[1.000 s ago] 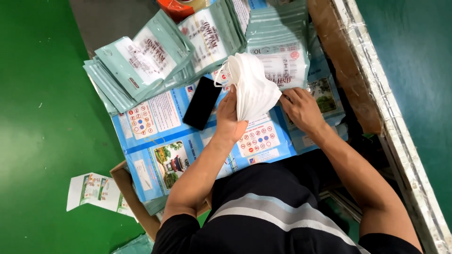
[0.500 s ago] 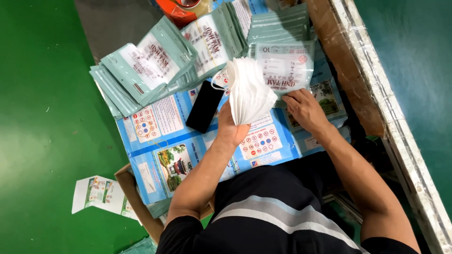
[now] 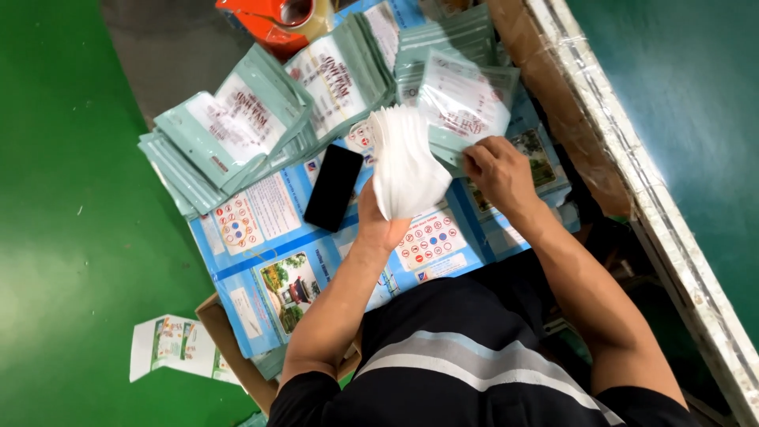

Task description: Packaging white masks into individual plastic pouches at a conveyor belt in a factory setting.

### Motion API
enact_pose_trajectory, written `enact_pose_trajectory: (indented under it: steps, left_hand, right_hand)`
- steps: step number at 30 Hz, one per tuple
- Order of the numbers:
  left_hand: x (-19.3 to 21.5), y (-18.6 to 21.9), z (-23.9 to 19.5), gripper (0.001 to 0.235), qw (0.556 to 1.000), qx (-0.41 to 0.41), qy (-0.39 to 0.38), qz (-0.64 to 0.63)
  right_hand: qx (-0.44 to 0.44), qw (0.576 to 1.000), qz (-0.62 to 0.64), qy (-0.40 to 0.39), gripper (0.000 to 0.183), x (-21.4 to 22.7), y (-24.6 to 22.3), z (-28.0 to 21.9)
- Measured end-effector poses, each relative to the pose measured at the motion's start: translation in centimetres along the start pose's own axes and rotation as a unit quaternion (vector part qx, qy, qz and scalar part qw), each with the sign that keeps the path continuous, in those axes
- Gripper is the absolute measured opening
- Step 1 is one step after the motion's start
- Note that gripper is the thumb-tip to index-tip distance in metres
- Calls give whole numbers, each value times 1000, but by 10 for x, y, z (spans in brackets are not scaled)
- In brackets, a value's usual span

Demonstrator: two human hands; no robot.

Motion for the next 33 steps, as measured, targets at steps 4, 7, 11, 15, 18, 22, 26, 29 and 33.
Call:
enact_pose_trajectory:
  steps: [4, 7, 11, 15, 18, 22, 26, 29, 33]
  left_hand:
    - [-19, -9, 4, 53, 997, 14, 36, 70]
    - [-6, -15, 13, 49, 971, 3, 51, 232]
    - [-20, -5, 11, 41, 866, -21, 130, 482]
    - [-47, 0, 6, 39, 684, -98, 156, 706]
    - [-68, 4, 6, 36, 711, -100, 127, 684]
    - [-60, 0, 10, 31, 754, -66, 91, 647]
    - [-63, -15, 1, 35, 894, -50, 63, 440]
    - [-70, -36, 6, 36, 884, -40, 9, 466]
    - [-100, -63, 11, 36, 852, -36, -81, 516]
  right_hand:
    - [12, 1000, -1, -12, 17, 18, -15, 16]
    - [31, 999, 30, -13, 25, 26, -21, 21]
    - [-27, 997, 55, 45, 16, 36, -4, 22]
    - [-62, 994, 40, 85, 11, 59, -1, 25]
    - [63, 996, -15, 59, 15, 84, -35, 40]
    - [144, 987, -43, 57, 23, 95, -64, 24]
    - [-74, 960, 120, 242, 53, 106, -72, 1]
    - [-272, 826, 381, 315, 67, 94, -60, -27]
    - [-460, 674, 491, 305, 59, 87, -50, -64]
Point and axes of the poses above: each hand's wrist, its own z-axis towards the middle knuckle, its own x-axis out of the back of the hand, y = z × x, the point moved 1 cm from there along z, towards the middle knuckle, and after that the axes turned 11 degrees about x, right-handed, at the moved point
